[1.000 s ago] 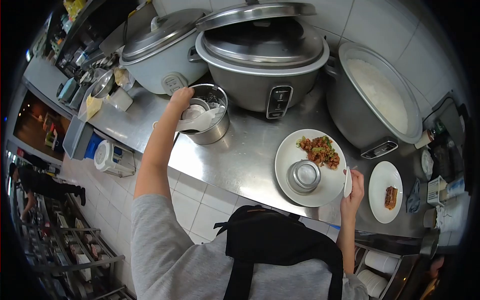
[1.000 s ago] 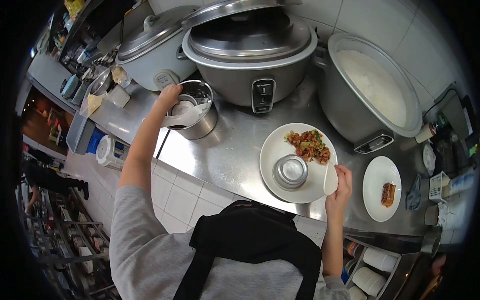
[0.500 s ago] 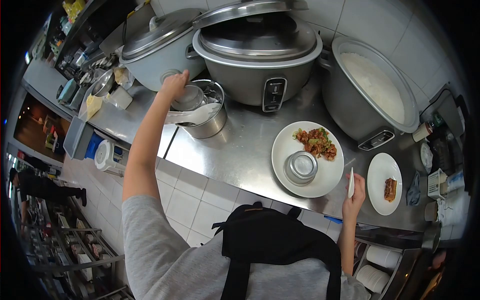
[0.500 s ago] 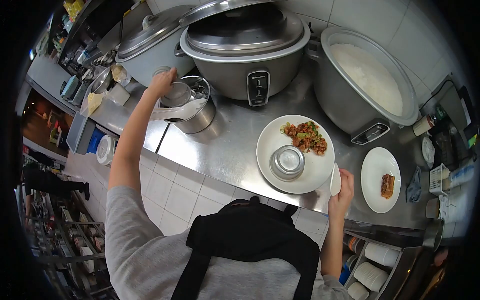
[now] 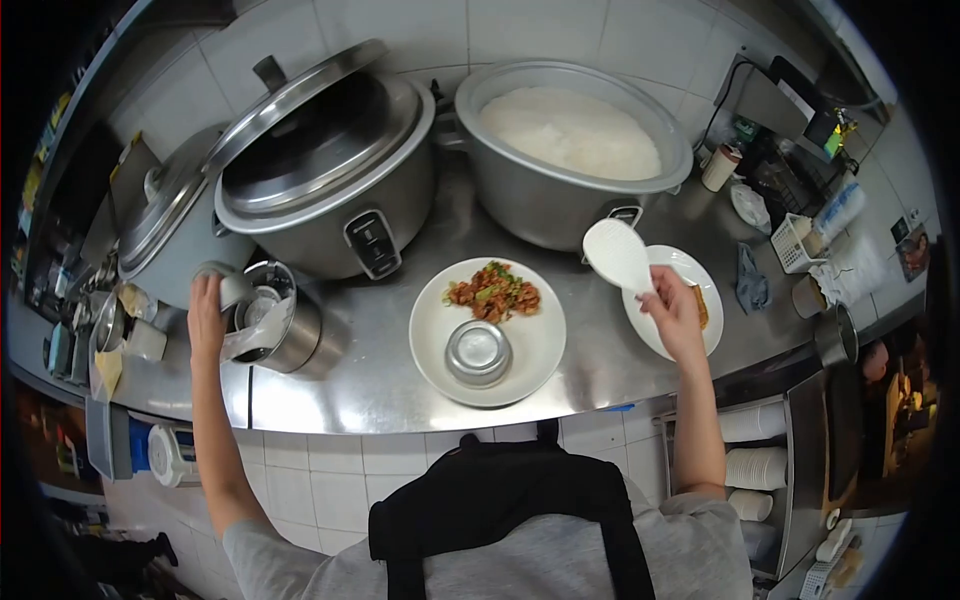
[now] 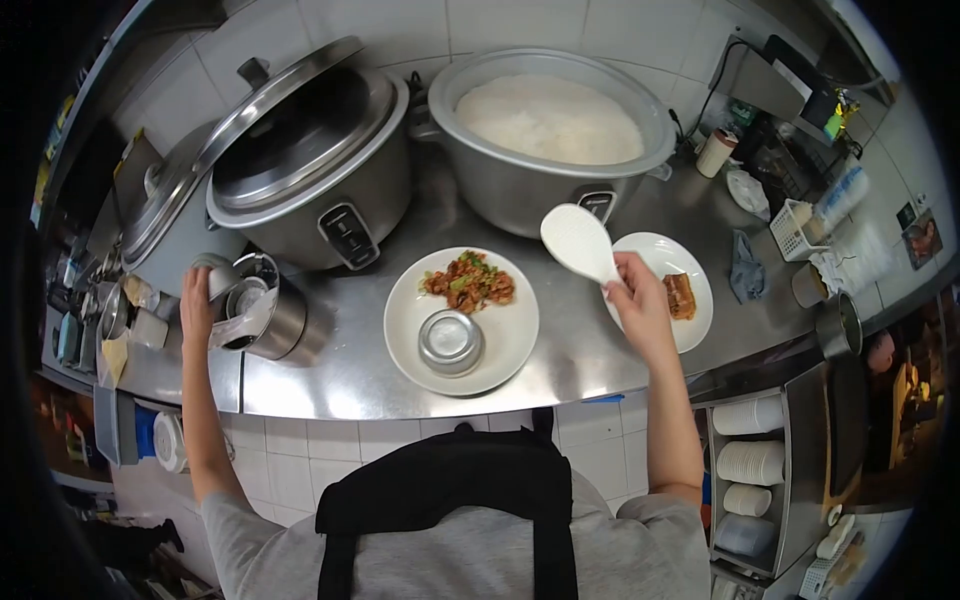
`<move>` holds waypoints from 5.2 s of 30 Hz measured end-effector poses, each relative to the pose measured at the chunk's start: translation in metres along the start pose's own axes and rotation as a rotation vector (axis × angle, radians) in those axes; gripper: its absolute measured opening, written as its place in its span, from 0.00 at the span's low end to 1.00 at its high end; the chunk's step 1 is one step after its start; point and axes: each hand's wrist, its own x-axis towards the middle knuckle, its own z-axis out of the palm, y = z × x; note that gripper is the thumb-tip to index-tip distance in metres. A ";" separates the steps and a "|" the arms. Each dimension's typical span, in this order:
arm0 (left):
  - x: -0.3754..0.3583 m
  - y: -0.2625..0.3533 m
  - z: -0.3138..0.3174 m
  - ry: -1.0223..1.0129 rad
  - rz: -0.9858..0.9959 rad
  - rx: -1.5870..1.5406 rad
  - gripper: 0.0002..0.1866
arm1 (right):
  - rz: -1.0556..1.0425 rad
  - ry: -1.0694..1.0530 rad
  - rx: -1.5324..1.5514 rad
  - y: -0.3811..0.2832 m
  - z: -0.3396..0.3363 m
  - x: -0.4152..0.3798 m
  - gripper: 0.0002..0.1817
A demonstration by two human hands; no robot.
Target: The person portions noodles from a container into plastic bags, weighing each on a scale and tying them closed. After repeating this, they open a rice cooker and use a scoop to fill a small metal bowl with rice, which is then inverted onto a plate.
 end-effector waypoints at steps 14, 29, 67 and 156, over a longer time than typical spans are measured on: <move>0.005 0.050 0.018 0.025 -0.153 0.321 0.21 | -0.581 0.011 -0.883 -0.017 -0.070 0.262 0.14; -0.046 0.067 -0.003 0.755 -0.970 -2.055 0.29 | -0.701 -0.541 -0.936 0.007 0.005 0.363 0.20; 0.191 0.432 0.040 -0.239 -0.788 -2.493 0.41 | -0.707 -0.485 -1.051 -0.016 -0.065 0.326 0.21; 0.222 0.499 0.075 -0.507 -0.992 -2.501 0.46 | -0.637 -0.502 -1.003 -0.067 -0.032 0.267 0.26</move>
